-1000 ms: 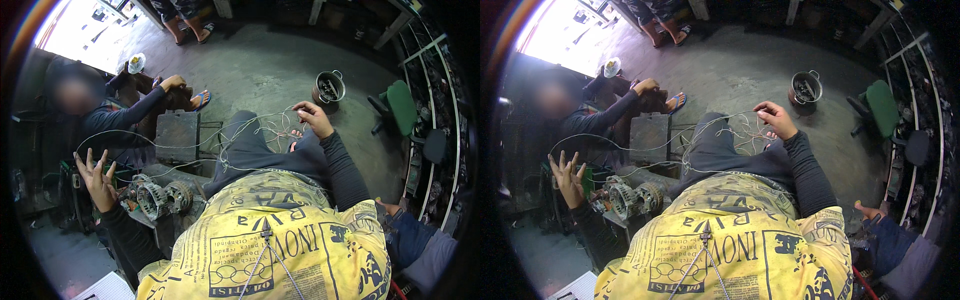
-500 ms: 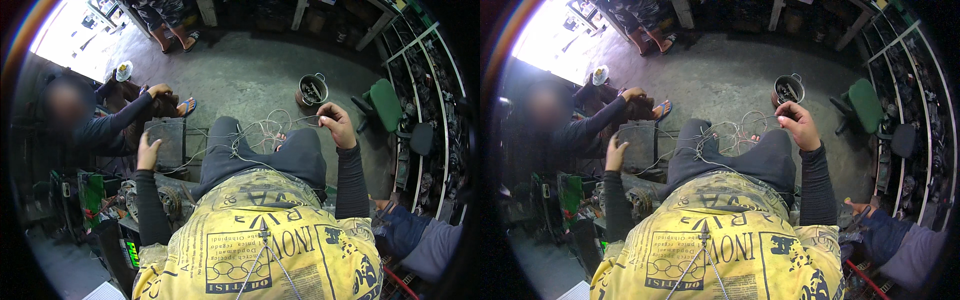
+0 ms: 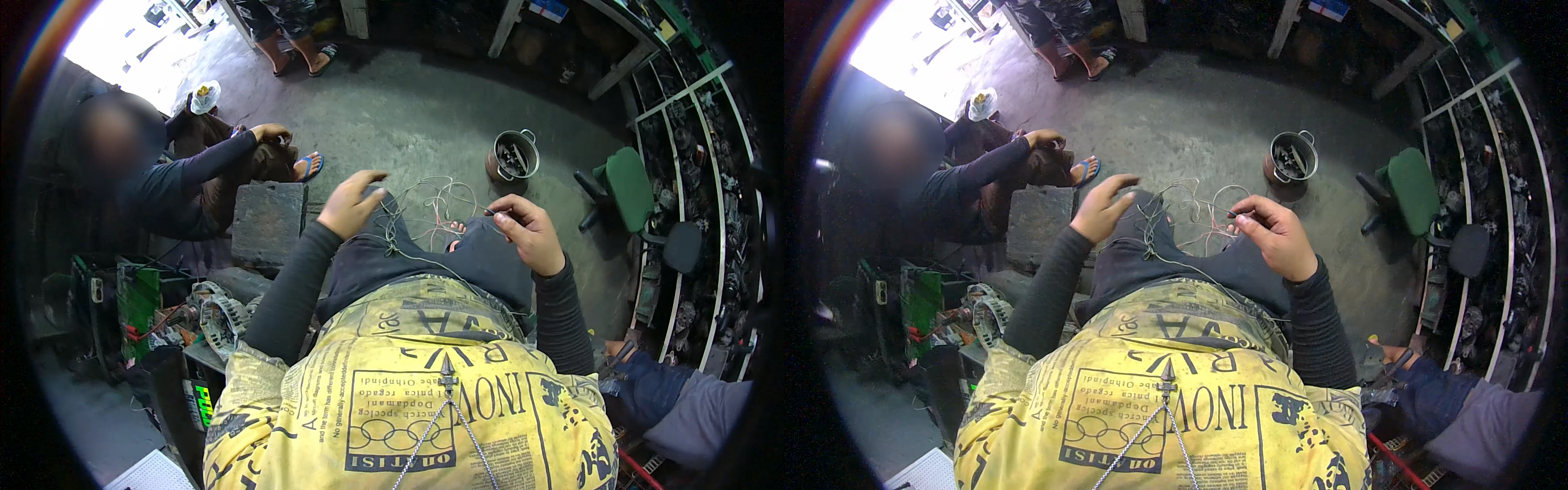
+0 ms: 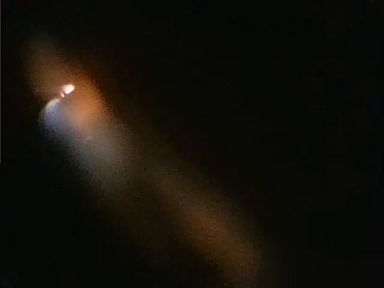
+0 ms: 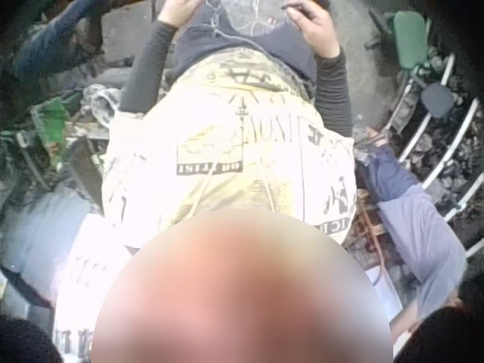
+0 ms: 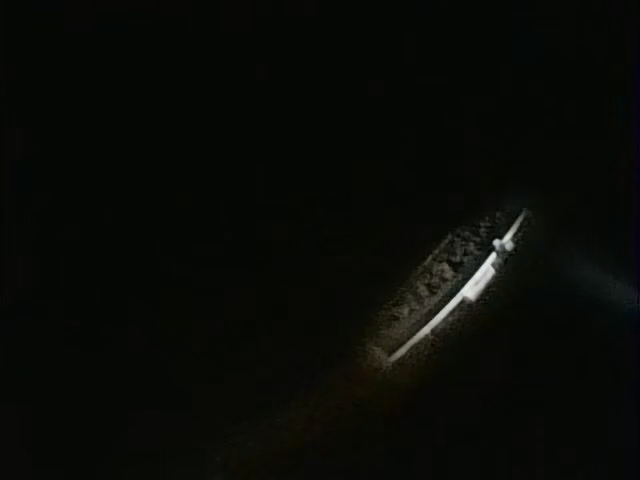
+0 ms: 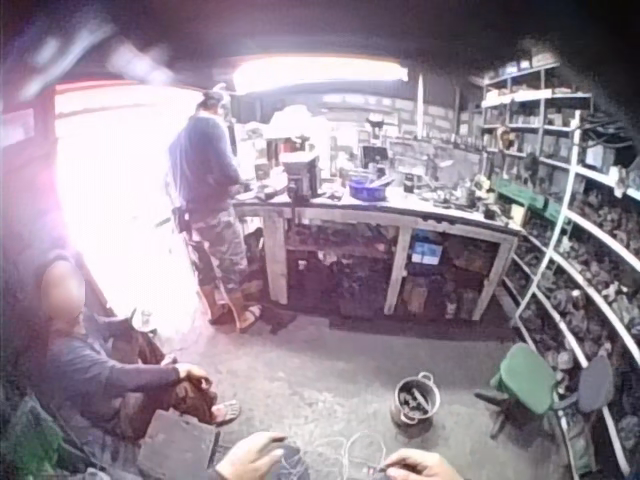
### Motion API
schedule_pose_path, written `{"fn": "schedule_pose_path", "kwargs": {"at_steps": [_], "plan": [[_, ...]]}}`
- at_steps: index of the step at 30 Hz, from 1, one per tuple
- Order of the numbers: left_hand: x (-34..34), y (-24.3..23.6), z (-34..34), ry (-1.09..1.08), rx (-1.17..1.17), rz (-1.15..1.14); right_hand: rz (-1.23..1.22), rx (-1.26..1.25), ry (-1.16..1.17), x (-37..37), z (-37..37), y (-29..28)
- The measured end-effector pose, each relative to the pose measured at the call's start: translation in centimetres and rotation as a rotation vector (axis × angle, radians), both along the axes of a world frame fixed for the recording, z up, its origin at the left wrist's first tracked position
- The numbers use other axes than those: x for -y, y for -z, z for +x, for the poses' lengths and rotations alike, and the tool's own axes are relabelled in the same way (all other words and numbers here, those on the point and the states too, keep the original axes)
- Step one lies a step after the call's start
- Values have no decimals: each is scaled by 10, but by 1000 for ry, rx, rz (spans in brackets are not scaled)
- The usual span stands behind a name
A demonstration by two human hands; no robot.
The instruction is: The person untangles a bundle of wires, strips the insulation from wire ends using a red tool, and twists the exposed strands together. The person handles the wires and tool repeatedly while seated in a workshop.
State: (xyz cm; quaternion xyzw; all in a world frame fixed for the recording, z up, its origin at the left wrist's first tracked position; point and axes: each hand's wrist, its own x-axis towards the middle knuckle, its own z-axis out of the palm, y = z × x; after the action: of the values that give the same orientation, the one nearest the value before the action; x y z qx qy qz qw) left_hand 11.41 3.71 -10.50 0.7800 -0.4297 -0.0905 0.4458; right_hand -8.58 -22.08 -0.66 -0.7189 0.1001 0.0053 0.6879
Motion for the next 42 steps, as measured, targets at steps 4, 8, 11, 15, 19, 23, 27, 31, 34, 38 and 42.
{"fn": "schedule_pose_path", "kwargs": {"at_steps": [4,8,11,15,19,23,27,31,34,38,42], "plan": [[45,-6,6,174,-323,111,-90,51,-23,-7,-1,-8],[59,4,9,237,-491,252,-334,58,-139,-20,-11,-11],[60,11,4,116,-551,218,-347,0,-282,-37,-15,4],[58,15,-6,-83,-733,31,-443,-138,-437,-42,-7,59],[41,13,-6,-127,-248,-84,-533,-186,-282,-18,12,131],[9,12,-7,-260,-512,-272,-410,-225,57,31,29,172],[-12,14,-11,-288,-511,-260,-444,-213,178,59,40,180],[-21,9,-18,-163,-826,-539,-271,-260,277,59,44,163],[-21,1,-25,-194,-896,-487,-46,-146,321,53,52,138],[-13,-10,-38,-201,-974,-506,-21,91,189,44,81,99],[2,-23,-46,-253,-1103,-598,-275,224,118,29,128,76]]}}
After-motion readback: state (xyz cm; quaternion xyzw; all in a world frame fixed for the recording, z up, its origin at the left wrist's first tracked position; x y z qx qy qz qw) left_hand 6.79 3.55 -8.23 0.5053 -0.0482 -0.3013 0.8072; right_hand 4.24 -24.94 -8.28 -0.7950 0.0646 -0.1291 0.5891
